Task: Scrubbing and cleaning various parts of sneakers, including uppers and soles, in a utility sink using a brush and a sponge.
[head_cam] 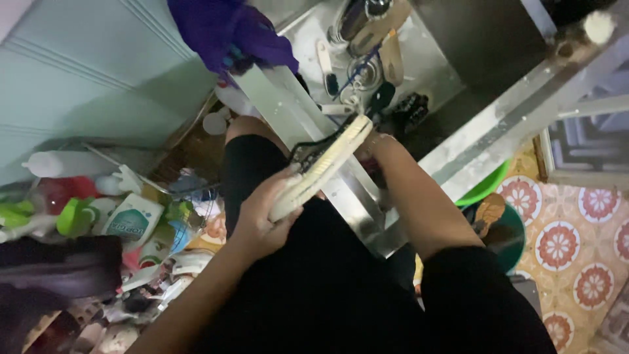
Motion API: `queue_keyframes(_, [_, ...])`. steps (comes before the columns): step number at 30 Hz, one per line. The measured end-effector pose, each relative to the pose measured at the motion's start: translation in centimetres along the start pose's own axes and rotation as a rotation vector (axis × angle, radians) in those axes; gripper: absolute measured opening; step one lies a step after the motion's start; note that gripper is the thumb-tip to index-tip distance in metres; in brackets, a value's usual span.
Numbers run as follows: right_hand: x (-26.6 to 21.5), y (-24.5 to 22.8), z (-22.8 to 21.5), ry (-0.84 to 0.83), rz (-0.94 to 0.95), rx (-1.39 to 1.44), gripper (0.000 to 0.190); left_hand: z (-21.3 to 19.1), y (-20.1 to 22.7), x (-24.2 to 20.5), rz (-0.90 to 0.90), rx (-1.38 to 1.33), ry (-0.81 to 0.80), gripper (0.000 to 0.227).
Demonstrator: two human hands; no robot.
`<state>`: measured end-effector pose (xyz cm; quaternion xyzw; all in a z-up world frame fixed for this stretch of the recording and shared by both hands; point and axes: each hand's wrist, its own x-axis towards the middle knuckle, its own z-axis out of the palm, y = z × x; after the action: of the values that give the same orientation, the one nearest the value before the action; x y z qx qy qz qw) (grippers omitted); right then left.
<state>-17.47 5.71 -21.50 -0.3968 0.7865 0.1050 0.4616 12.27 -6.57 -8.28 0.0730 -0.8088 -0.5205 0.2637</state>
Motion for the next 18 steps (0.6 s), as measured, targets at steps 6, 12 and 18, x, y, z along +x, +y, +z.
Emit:
queue_keyframes(6, [-12.8, 0.8, -5.1, 0.237, 0.145, 0.417, 0.055, 0.1, 1.4, 1.4, -0.149, 0.055, -0.049, 0.061])
queue_keyframes(12, [-21.0, 5.3, -1.6, 0.801, -0.339, 1.126, 0.053, 1.2, 1.5, 2.5, -0.165, 0.042, -0.137, 0.046])
queue_keyframes(18, [-23.2, 7.2, 3.6, 1.008, -0.358, 1.259, 0.064, 5.1, 4.5, 5.5, -0.141, 0.048, -0.291, 0.045])
